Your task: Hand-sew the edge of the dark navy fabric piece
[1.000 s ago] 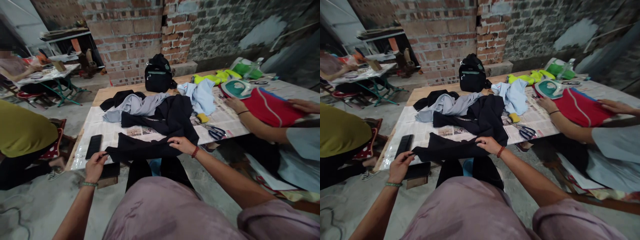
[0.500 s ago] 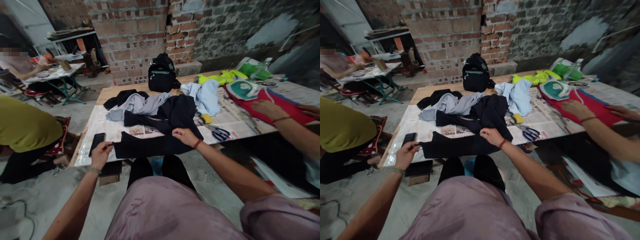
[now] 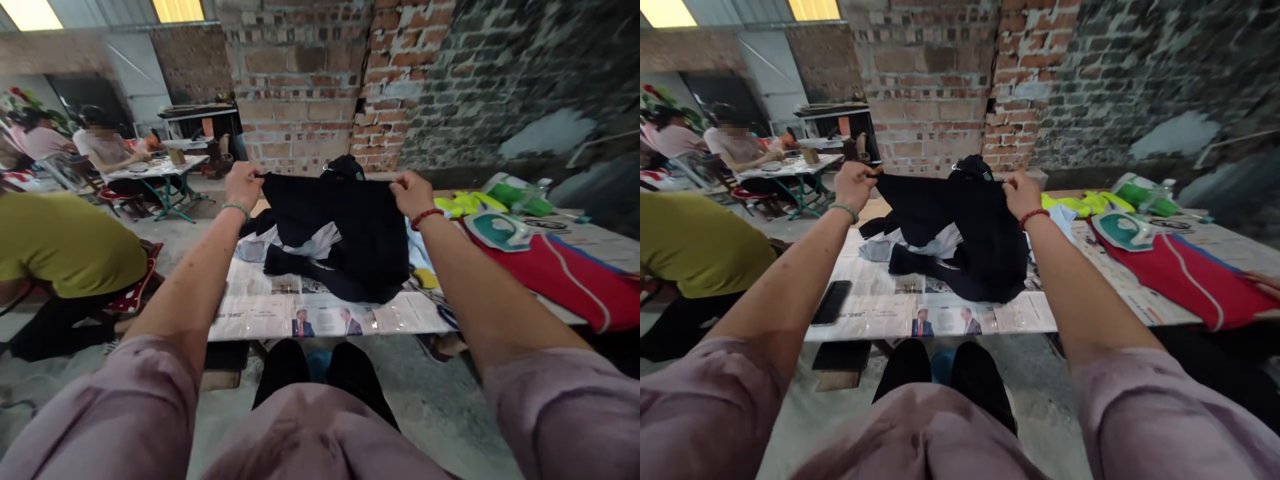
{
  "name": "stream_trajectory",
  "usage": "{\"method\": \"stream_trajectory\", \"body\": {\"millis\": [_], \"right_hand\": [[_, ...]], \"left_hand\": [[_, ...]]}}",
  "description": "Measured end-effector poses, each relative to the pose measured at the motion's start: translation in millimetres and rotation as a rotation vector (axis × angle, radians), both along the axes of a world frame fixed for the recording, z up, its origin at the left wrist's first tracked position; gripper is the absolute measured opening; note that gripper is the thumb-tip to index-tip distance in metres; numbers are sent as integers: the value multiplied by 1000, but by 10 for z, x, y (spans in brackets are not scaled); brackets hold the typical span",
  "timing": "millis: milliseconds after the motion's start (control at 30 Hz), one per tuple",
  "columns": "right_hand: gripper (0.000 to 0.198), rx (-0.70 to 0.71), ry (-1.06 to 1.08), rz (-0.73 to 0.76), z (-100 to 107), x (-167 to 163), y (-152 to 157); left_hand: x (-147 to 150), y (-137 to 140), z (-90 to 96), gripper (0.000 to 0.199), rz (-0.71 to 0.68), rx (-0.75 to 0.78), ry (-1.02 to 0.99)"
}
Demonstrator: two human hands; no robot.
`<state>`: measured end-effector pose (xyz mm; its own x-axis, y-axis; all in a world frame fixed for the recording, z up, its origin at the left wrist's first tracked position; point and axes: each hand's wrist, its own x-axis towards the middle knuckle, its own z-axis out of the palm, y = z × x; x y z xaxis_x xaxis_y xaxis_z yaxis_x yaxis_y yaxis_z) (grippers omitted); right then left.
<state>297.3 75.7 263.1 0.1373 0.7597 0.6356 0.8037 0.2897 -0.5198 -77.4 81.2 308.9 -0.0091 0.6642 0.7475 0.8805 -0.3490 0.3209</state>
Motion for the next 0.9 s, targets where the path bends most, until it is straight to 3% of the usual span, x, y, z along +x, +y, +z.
{"method": "stream_trajectory", "body": {"millis": [67, 133, 300, 400, 467, 533, 733, 900], "right_hand": [[15, -9, 15, 61, -193, -42, -208], [15, -40, -4, 132, -568, -121, -472], [14, -197, -120, 431, -1961, -451, -1208], [15, -256, -223, 541, -2654, -599, -1512], [17, -258, -272, 539, -2919, -622, -1591], [17, -253, -305, 519, -3036, -587, -1579], [23, -231, -411, 470, -3013, -359, -1426], [27, -188, -397, 473, -3105, -266, -1510]], "left_hand": [[-155, -114, -309, 14, -51, -57, -45], [-364, -301, -802, 19, -118, -177, -60], [-866, -982, -2337, 14, -175, -421, 13], [-1004, -1330, -2952, 18, -163, -519, 82], [-1019, -1452, -3128, 21, -136, -518, 125], [-997, -1492, -3171, 23, -129, -498, 166], [-887, -1546, -3163, 23, -190, -450, 275], [-860, -1649, -3202, 26, -198, -466, 284]]}}
